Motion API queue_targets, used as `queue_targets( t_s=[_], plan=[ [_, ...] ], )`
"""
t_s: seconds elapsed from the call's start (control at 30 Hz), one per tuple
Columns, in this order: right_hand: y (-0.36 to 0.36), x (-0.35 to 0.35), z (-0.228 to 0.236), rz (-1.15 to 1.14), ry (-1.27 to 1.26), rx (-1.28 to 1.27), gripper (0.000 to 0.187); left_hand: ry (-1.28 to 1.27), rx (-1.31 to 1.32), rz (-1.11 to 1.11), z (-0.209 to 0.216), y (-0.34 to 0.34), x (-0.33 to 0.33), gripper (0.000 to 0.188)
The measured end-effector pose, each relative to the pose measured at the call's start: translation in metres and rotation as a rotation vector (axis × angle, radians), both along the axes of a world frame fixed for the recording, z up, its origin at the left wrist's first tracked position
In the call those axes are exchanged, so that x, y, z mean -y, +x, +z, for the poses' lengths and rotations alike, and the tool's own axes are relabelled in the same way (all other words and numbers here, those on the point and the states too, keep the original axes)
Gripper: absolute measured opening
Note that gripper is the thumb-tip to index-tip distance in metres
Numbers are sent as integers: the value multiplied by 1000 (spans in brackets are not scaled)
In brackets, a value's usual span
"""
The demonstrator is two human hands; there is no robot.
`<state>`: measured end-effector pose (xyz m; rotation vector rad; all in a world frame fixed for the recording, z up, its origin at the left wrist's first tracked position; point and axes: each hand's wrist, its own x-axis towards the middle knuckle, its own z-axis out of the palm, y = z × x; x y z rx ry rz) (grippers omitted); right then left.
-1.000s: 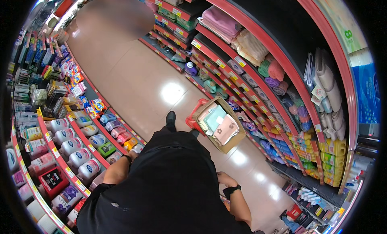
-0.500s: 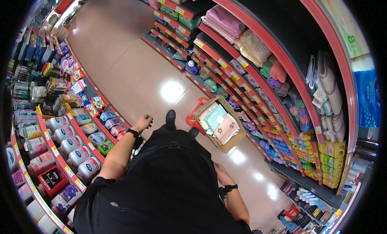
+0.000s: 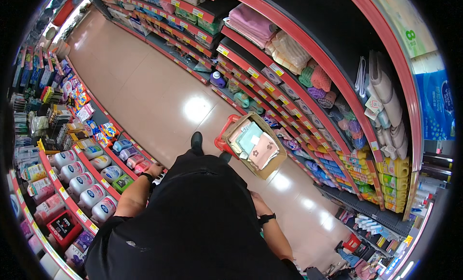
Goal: The recorder is taking small packaged towels and tissues from a box and placing them on supermarket shelves.
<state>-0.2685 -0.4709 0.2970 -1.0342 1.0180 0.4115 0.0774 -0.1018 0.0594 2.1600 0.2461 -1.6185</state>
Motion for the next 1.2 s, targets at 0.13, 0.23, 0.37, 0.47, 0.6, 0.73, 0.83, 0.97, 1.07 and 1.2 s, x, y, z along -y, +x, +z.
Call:
queue_targets(
  t_s=[0.13,0.23,0.37,0.47,0.6,0.73,0.83,0.97,1.07,1.2],
  plan=[
    [32,11,39,169,24,-96,52,-2,-9,56,-3,2,-6,35],
    [28,9,19,-45,56,-76,50,-32,24,91,9,12,19,34],
    [31,14,12,6,-26,-84,45,-148,116,127,29,24,57,28],
    [25,26,-10,101,22,0,45,-210,128,159,32,25,73,26],
    [52,29,8,262,-36,-32,46,-208,109,148,24,21,69,24],
    [62,19,29,224,-151,2,44,-143,53,154,19,14,52,25],
    [64,11,34,-20,-120,-9,41,-90,57,142,25,13,39,27],
    [41,23,9,-74,80,30,40,-62,19,142,3,10,11,32],
    [37,24,-8,-191,185,-88,38,-62,26,140,6,13,16,32],
    [41,18,-21,133,-289,-40,39,-85,23,147,8,24,26,30]
  ],
)
